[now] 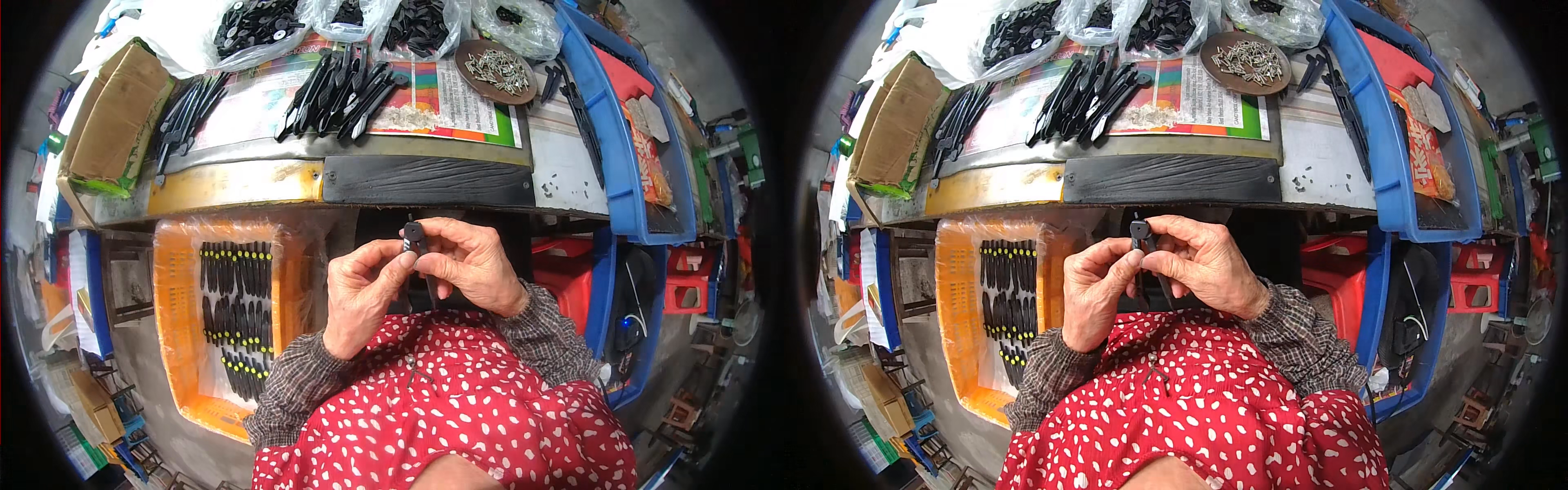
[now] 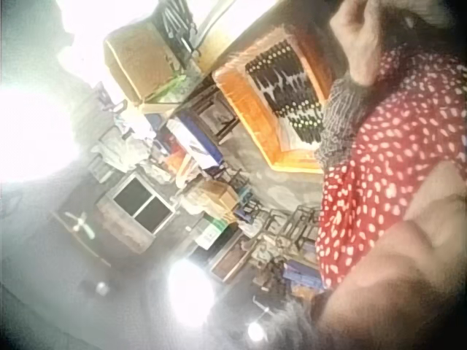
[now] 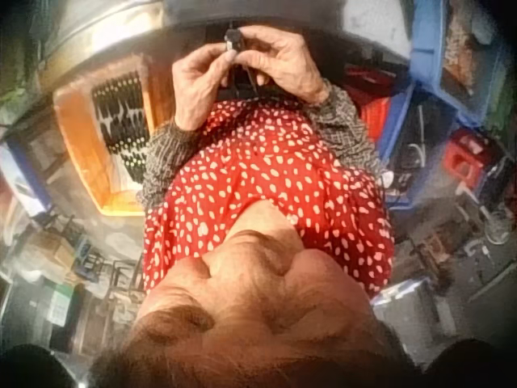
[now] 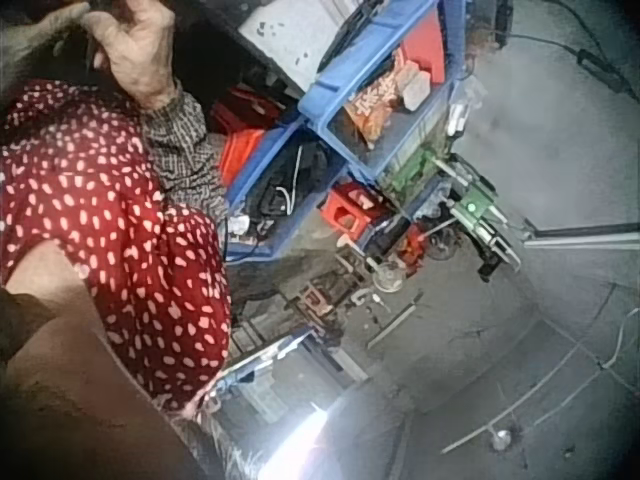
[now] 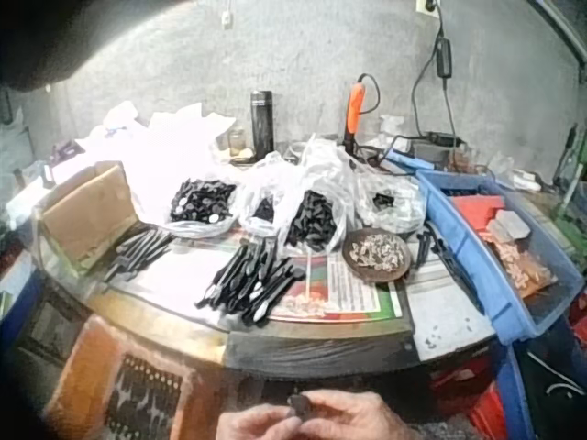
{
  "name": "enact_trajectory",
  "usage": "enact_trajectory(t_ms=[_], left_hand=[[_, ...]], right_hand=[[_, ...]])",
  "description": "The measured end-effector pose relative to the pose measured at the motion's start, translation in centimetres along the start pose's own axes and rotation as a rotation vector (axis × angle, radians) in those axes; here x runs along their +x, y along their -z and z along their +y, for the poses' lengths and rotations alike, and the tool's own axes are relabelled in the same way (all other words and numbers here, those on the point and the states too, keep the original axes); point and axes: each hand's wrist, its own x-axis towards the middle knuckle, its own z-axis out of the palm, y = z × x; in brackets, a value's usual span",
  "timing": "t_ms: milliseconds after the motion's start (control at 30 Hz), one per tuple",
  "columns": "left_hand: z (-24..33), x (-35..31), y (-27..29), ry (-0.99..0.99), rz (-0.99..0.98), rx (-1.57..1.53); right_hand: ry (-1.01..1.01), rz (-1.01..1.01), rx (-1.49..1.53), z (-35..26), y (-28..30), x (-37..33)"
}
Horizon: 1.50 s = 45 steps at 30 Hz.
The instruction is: The person assembles small black plastic components by hand at a workstation.
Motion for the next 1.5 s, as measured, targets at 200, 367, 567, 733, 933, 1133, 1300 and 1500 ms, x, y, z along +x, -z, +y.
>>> enact_trajectory(t_ms=[200, 367, 567, 733, 933, 1133, 1300, 1500], left_hand=[[-0.4, 0.2, -0.3, -0.029, 0.014, -0.060], [-0.6, 0.2, -0.4, -0.053, 0.025, -0.052], [-0.6, 0.3, -0.4, -0.036, -0.005, -0.097], [-0.8, 0.4, -0.4, -0.032, -0.012, -0.091], [-1.1, 0.4, -0.4, -0.067, -0.018, -0.039], [-1.1, 0.3, -0.6, -0.049, -0.024, -0.042], [-1.1, 0.4, -0.6, -0.002, -0.002, 0.002], [-1.3, 0.2, -0.7, -0.067, 0.009, 0.188]], right_hand=[[0.016, 0.032, 0.004, 0.2, -0.4, 0.0], [0.056, 0.057, 0.026, 0.7, -0.4, 0.0], [0.058, 0.024, 0.072, 0.5, -0.4, 0.1], [0.071, 0.045, 0.048, 0.6, -0.5, 0.3], [0.085, 0.058, 0.014, 0.8, -0.4, 0.3], [0.090, 0.064, -0.016, 0.6, -0.4, 0.2], [0.054, 0.079, -0.081, -0.2, 0.3, 0.7], [0.001, 0.018, -0.250, -1.5, 0.7, 1.2]])
